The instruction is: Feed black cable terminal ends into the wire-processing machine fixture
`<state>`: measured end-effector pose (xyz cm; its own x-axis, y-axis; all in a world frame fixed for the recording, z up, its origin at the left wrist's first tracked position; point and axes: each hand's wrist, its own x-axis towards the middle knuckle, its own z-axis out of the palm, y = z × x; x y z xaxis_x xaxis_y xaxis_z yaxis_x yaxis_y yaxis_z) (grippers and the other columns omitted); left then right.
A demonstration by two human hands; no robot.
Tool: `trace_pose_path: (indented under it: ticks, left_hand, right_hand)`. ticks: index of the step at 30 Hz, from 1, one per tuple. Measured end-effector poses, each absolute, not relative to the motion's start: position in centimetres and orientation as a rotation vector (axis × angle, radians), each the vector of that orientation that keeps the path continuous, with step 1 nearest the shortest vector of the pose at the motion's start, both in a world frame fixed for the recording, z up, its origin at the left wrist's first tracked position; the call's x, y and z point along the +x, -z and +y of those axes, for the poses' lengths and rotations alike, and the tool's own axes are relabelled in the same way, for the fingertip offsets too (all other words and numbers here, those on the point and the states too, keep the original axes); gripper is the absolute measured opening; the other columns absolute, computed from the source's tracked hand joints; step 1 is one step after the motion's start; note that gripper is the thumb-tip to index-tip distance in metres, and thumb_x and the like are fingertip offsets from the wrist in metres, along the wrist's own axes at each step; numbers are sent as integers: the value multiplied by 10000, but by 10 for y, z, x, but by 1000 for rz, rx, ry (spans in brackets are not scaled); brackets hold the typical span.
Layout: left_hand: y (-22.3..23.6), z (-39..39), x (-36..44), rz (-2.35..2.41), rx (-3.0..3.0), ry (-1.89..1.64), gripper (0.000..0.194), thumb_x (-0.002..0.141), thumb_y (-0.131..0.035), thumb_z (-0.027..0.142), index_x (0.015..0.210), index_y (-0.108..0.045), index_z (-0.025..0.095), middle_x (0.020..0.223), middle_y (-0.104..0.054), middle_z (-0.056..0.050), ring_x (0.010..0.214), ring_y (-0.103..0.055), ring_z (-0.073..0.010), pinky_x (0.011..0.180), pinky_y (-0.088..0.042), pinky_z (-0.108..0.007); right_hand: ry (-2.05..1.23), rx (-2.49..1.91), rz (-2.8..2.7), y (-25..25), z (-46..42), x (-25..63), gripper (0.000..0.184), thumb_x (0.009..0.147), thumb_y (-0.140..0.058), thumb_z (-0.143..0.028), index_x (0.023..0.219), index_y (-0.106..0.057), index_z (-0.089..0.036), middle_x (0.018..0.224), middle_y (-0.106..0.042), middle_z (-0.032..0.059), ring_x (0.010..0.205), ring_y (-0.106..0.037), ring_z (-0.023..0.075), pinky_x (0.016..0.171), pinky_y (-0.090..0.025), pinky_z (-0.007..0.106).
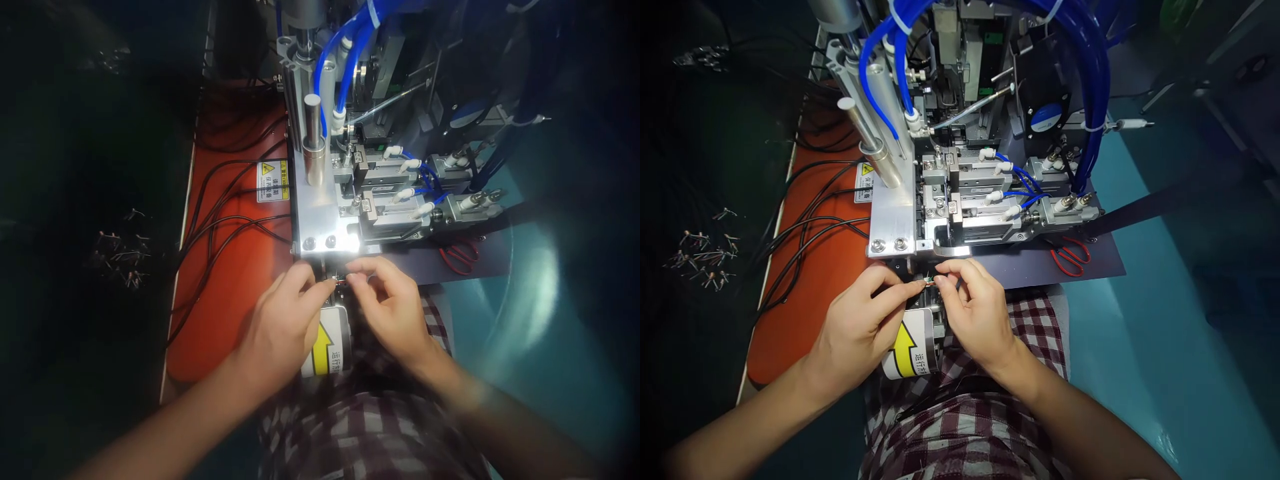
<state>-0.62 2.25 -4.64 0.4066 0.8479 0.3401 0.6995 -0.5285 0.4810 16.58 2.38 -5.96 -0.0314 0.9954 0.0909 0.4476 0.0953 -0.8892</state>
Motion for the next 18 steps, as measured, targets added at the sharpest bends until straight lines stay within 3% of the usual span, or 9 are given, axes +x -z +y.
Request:
trace_pose_path:
  ticks: [4, 11, 18]
  left_hand:
    - [46, 23, -6, 1361, 2419, -813, 240, 873, -471, 62, 964, -682, 130, 765, -547, -42, 658, -530, -125, 552, -485, -224]
    - [48, 21, -7, 1359, 2413, -819, 245, 870, -478, 61, 990, -681, 126, 769, -542, -44, 654, -524, -126, 553, -482, -228]
    - [46, 22, -6, 1389, 2419, -803, 258, 879, -448, 70, 938, -689, 139, 766, -537, -43, 643, -519, -125, 540, -476, -225]
  right_hand:
    - [-993, -1483, -1550, 62, 26, 166, 90, 889, -566, -244, 886, -634, -184, 800, -628, 15, 525, -467, 98, 497, -395, 253]
    - [-894, -1434, -1732, 60, 27, 163, 96, 893, -514, -179, 824, -580, -179, 748, -595, 8, 579, -497, 114, 548, -407, 260]
    - [-716, -1381, -1842, 61, 27, 167, 103, 881, -546, -172, 956, -610, -202, 850, -677, 26, 595, -543, 129, 577, -445, 275]
